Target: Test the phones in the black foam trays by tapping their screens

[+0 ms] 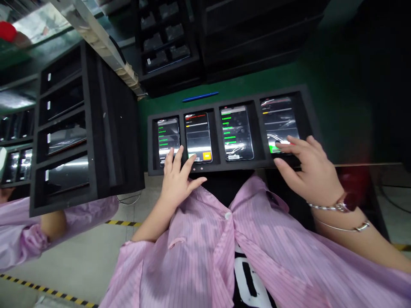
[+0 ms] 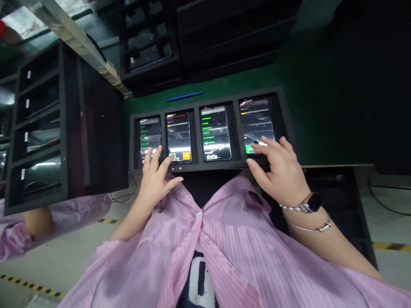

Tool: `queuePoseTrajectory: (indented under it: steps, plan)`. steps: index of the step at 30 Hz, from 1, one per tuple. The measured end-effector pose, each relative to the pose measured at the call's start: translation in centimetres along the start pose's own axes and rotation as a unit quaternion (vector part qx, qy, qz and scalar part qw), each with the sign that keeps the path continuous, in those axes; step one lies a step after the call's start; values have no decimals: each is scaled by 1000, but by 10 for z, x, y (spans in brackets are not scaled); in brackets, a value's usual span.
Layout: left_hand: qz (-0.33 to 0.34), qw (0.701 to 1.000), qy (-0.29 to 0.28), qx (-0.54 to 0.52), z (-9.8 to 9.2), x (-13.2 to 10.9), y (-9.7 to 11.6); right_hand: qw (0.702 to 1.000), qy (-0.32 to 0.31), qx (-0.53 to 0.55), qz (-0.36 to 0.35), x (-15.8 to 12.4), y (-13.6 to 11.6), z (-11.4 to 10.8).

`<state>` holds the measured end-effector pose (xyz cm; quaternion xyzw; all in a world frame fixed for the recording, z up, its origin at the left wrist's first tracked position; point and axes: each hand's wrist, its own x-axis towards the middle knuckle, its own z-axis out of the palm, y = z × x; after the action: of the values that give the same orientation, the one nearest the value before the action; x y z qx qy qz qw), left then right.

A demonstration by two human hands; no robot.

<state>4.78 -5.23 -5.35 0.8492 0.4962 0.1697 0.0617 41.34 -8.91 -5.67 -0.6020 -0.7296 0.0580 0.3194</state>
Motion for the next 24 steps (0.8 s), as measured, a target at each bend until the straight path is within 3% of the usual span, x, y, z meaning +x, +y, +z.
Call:
queuePoseTrajectory:
  steps: [2,7,10,14,20,24]
  plan:
    - [-2,1000,1,-5,-2,2,0,999,9,29,-21,5,-9,5]
    - [-12,1000,18,1,-8,6,-1,990,-54,81,-101,21,-34,21]
    - [-17,999,24,21,-8,4,-2,987,-61,89,-123,26,-41,29]
    - [-22,999,15,28,-9,2,-4,988,-59,84,-118,26,-42,33]
    - [-33,998,49,-3,-15,11,-5,990,-91,51,-96,27,-44,38]
    - [-35,999,29,0,-10,18,-5,992,-84,52,-76,30,-41,21]
